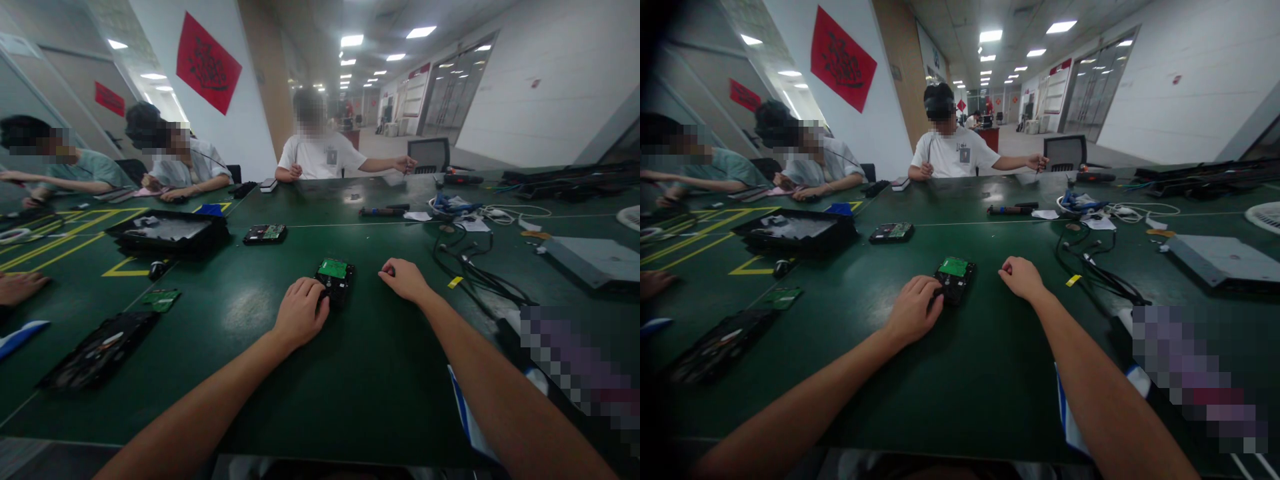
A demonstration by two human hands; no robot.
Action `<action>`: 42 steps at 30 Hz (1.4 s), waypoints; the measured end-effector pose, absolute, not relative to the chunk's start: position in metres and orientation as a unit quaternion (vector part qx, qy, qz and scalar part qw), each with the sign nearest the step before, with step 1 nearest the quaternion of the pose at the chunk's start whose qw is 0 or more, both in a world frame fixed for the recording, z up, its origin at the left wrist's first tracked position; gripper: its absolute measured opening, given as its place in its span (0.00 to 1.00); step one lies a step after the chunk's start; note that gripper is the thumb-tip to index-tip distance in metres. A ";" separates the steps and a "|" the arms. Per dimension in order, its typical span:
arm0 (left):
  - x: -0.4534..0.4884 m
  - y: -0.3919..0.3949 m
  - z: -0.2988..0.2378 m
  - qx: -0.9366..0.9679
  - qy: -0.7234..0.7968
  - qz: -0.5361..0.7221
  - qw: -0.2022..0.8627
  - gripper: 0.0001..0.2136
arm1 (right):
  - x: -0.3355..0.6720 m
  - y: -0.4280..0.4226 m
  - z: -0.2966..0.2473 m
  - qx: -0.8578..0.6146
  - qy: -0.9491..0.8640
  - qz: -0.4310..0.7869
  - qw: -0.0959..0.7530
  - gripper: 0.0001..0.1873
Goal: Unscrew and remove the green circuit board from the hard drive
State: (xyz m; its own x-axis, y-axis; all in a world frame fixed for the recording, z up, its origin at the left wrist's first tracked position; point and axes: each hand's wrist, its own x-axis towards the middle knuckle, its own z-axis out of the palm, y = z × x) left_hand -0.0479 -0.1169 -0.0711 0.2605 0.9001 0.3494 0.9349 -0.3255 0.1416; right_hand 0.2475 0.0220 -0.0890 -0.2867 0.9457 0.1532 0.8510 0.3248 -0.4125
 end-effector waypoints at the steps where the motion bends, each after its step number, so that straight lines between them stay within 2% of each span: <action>1: -0.041 -0.116 -0.074 -0.774 -0.601 -0.193 0.051 0.23 | 0.247 0.022 -0.090 -0.570 -0.792 0.122 0.184 0.10; 4: -0.024 -0.111 -0.082 -0.736 -0.656 -0.165 0.030 0.43 | 0.245 0.023 -0.092 -0.574 -0.790 0.116 0.179 0.10; 7: -0.016 -0.104 -0.088 -0.704 -0.698 -0.134 -0.007 0.50 | 0.243 0.023 -0.093 -0.584 -0.787 0.100 0.173 0.09; 15: -0.028 -0.090 -0.084 -0.734 -0.663 -0.139 -0.040 0.47 | 0.242 0.019 -0.089 -0.584 -0.788 0.100 0.167 0.09; 26: -0.041 -0.042 -0.070 -0.869 -0.458 -0.089 -0.164 0.50 | 0.235 0.012 -0.085 -0.585 -0.796 0.047 0.148 0.09; 32: -0.024 -0.046 -0.087 -0.860 -0.476 -0.161 -0.089 0.43 | 0.234 0.009 -0.084 -0.565 -0.817 -0.009 0.112 0.11; 38: -0.020 -0.052 -0.096 -0.858 -0.477 -0.186 -0.040 0.34 | 0.240 0.013 -0.084 -0.552 -0.824 -0.001 0.127 0.10; 42: -0.022 -0.050 -0.095 -0.860 -0.472 -0.191 -0.032 0.32 | 0.244 0.013 -0.082 -0.549 -0.825 0.024 0.137 0.09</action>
State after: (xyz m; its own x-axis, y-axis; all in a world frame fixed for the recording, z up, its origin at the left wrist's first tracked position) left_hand -0.0221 -0.0505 -0.0946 0.4811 0.8241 0.2990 0.7997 -0.5523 0.2355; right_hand 0.2436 0.0135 -0.0819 -0.3608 0.9112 0.1990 0.8980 0.3970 -0.1898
